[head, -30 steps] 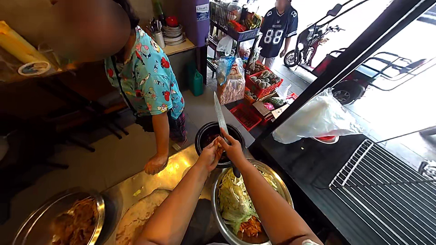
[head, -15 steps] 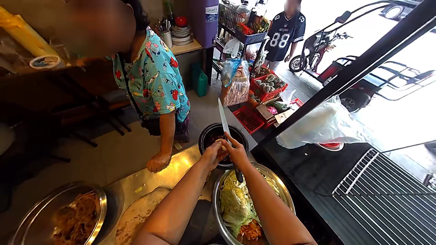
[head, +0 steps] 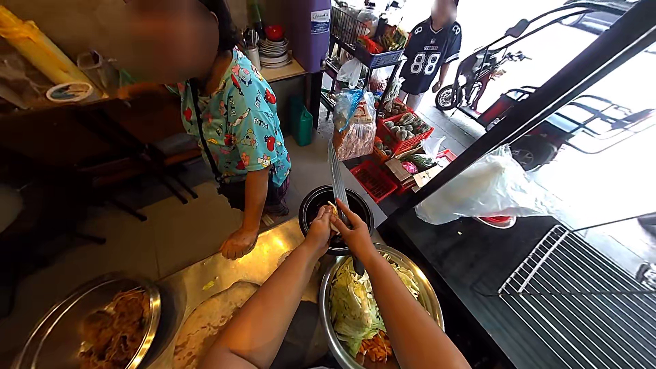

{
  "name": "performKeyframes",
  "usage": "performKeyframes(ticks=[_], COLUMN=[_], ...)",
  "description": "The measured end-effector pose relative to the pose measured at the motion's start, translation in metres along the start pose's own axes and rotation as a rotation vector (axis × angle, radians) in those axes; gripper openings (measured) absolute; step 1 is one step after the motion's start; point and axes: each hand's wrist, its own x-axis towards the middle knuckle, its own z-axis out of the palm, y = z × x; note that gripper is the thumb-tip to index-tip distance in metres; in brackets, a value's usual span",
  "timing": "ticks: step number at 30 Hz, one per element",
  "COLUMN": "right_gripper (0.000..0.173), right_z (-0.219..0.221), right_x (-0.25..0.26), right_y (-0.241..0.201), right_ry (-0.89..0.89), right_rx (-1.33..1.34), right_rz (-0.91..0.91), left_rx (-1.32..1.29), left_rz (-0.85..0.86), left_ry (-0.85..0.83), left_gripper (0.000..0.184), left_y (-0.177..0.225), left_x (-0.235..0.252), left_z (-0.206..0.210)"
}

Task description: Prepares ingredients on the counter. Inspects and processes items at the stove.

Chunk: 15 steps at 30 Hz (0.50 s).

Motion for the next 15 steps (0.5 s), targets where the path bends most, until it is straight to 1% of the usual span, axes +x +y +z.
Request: performKeyframes(ticks=[2,4,6,8,10,12,15], right_gripper=[0.060,0.061,0.063,0.065,0.065,0.067,0.066], right_z=[-0.005,-0.007,-0.007,-0.008,-0.009,-0.011,-0.012], right_x=[0.001,0.003,0.007,0.009,0.009,0.010,0.012], right_y=[-0.007,-0.009,-0.009,-0.009,-0.012,-0.014,-0.011], right_ry=[-0.018,-0.015,-0.017,-0.013,0.004,0.012,-0.015], right_rx=[0.028,0.145,0.285,0.395,0.508,0.549,0.513], right_rz=[0.093,0.167,0.208,0.228,0.246,0.250,0.244], left_rx=[0.012,0.057,0.191,0.382,0.516,0.595,0.688], left_rz=[0.028,0.060,0.108,0.160,0.192,0.204,0.227], left_ry=[-0.038,-0.067,-0.103,-0.126,-0.107,-0.101,-0.135], left_gripper=[0.040,0.037,0.036,0.038,0.040,0.040,0.040], left_y=[0.001,-0.001,-0.002,0.000,0.000,0.001,0.003], left_x=[-0.001,0.001,0.002,0.002,0.003,0.002,0.000], left_z=[-0.004,-0.007,-0.010,-0.013,-0.016,-0.017,-0.019])
